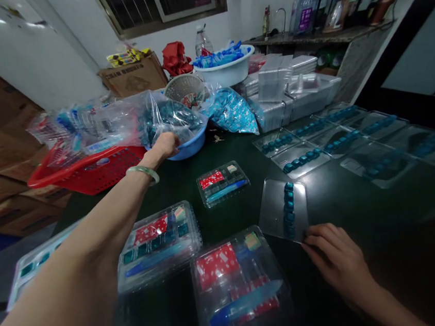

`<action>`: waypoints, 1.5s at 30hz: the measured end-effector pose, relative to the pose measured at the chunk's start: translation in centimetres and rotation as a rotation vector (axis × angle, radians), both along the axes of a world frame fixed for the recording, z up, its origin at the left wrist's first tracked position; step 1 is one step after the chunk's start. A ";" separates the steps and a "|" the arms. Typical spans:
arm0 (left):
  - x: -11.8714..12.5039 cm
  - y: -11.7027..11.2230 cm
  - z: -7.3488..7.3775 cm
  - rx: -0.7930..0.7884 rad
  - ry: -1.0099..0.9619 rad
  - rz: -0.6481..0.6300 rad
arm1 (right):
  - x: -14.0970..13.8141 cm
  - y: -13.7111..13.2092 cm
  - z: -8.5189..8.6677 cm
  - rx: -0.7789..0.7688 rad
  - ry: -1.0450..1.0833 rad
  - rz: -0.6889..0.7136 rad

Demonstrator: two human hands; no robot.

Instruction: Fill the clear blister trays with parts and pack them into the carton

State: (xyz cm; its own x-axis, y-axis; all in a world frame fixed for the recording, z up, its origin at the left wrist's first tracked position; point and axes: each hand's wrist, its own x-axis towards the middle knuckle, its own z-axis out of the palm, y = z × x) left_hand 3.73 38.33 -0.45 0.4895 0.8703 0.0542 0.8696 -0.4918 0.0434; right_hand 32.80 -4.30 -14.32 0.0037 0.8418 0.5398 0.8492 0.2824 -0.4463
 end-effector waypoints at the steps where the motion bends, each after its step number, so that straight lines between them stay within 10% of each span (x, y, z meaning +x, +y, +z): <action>1: -0.1 0.0 -0.1 0.000 0.010 0.003 | 0.0 0.0 0.0 0.005 0.004 0.001; 18: -0.5 -4.7 1.3 0.036 -0.563 0.014 | 0.3 0.3 -1.0 0.116 -0.126 -0.023; 24: 1.7 -10.4 3.0 -0.157 -0.849 0.047 | 1.1 0.2 -2.3 0.210 -0.099 -0.040; 35: 6.4 -25.3 4.2 -0.962 -1.056 -0.140 | -5.3 6.2 12.0 0.032 0.478 0.111; 45: 5.9 -26.5 3.4 -1.165 -1.318 0.023 | -6.6 10.6 12.8 -0.212 0.915 0.201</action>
